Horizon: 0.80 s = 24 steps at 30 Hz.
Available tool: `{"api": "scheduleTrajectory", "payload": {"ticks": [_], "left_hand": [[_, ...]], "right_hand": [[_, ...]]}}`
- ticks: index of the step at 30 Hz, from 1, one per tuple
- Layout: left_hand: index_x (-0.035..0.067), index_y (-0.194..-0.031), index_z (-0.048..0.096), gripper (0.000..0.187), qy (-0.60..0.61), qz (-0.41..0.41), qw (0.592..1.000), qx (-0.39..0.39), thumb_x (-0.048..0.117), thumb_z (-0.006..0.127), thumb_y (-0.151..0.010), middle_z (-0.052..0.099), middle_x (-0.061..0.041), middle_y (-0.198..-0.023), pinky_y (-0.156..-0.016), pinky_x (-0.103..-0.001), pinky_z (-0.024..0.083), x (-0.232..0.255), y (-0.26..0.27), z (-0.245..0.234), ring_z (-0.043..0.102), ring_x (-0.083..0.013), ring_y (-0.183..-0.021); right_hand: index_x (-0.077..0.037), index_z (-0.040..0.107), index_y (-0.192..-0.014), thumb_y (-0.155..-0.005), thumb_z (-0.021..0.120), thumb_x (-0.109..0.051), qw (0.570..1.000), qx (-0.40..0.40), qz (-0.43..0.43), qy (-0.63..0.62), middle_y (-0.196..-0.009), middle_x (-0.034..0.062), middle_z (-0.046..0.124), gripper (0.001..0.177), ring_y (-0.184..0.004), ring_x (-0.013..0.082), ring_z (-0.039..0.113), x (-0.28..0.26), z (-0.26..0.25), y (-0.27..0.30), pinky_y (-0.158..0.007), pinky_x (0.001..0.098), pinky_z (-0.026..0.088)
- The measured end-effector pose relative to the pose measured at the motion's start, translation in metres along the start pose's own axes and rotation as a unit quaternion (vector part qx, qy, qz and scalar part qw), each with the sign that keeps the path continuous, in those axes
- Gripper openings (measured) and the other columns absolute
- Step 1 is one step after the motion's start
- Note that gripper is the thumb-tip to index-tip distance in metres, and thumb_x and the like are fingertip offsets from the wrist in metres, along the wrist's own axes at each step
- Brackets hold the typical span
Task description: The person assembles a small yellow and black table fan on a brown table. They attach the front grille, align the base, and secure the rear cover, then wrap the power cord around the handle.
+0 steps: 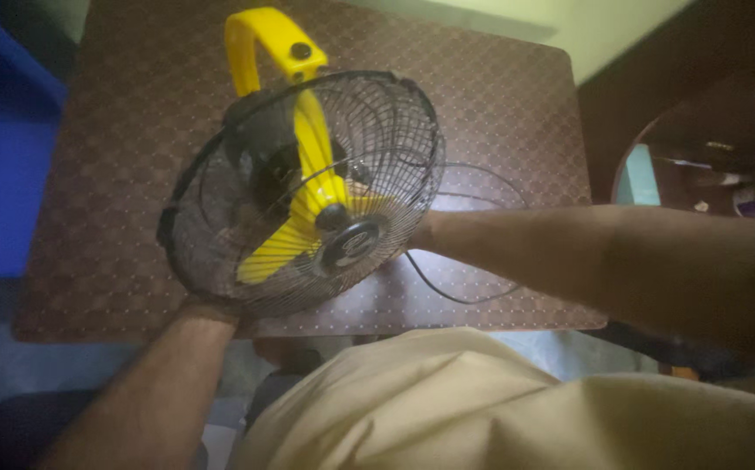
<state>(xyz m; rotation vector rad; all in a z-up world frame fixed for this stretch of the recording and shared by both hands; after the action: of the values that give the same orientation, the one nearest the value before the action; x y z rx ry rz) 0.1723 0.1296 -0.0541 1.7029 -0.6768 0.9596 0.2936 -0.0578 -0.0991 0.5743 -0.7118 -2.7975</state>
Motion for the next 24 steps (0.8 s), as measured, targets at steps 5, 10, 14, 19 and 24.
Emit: {"api": "scheduleTrajectory", "payload": {"ticks": [5,10,14,19,24], "left_hand": [[0.013,-0.154,0.040,0.107,-0.005,0.007,1.000,0.012,0.064,0.081,-0.070,0.042,-0.011,-0.158,-0.123,-0.044,0.030,0.005,0.002,-0.008,0.039,-0.0270,-0.147],[0.013,-0.154,0.040,0.105,-0.003,0.013,1.000,0.023,0.063,0.081,-0.071,0.043,-0.011,-0.158,-0.123,-0.044,0.031,0.010,0.001,-0.007,0.040,-0.0268,-0.147],[0.013,-0.154,0.040,0.104,0.000,0.014,0.999,0.031,0.061,0.080,-0.071,0.043,-0.011,-0.158,-0.123,-0.044,0.031,0.007,0.004,-0.005,0.040,-0.0266,-0.147],[0.013,-0.154,0.040,0.102,-0.004,0.021,0.999,0.048,0.060,0.080,-0.072,0.044,-0.011,-0.157,-0.123,-0.043,0.032,0.007,0.008,-0.004,0.041,-0.0264,-0.146],[0.013,-0.154,0.040,0.100,0.002,0.032,0.998,0.061,0.059,0.080,-0.073,0.044,-0.010,-0.157,-0.122,-0.043,0.032,0.007,0.007,-0.003,0.041,-0.0262,-0.146]], "right_hand": [[-0.002,0.062,-0.132,-0.107,0.055,-0.045,0.999,0.000,-0.005,0.039,-0.129,0.0185,0.066,0.051,-0.115,0.0302,0.068,-0.007,0.004,0.000,-0.101,0.0481,0.058],[-0.002,0.061,-0.133,-0.107,0.055,-0.044,0.998,-0.002,-0.008,0.057,-0.130,0.0187,0.065,0.050,-0.115,0.0304,0.067,-0.015,0.006,0.001,-0.101,0.0483,0.057],[-0.002,0.061,-0.133,-0.107,0.055,-0.043,0.998,0.002,0.003,0.064,-0.130,0.0188,0.065,0.049,-0.116,0.0306,0.067,-0.008,0.011,0.001,-0.101,0.0484,0.057],[-0.002,0.060,-0.134,-0.107,0.055,-0.041,0.998,-0.002,0.018,0.061,-0.131,0.0190,0.064,0.048,-0.117,0.0308,0.067,0.008,0.023,-0.002,-0.101,0.0485,0.057],[-0.002,0.059,-0.135,-0.107,0.055,-0.040,0.999,0.010,0.007,0.053,-0.132,0.0191,0.064,0.048,-0.117,0.0310,0.066,0.013,0.024,-0.004,-0.102,0.0487,0.057]]}}
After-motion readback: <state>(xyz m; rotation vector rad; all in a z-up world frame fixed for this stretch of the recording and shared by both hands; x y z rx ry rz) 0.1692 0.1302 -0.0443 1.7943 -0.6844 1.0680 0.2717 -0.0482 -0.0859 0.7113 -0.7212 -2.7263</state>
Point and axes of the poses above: each hand's wrist, its own y-axis away from the middle knuckle, its own z-axis out of the palm, x = y × z, the point moved 4 cm from there along -y, towards the middle knuckle
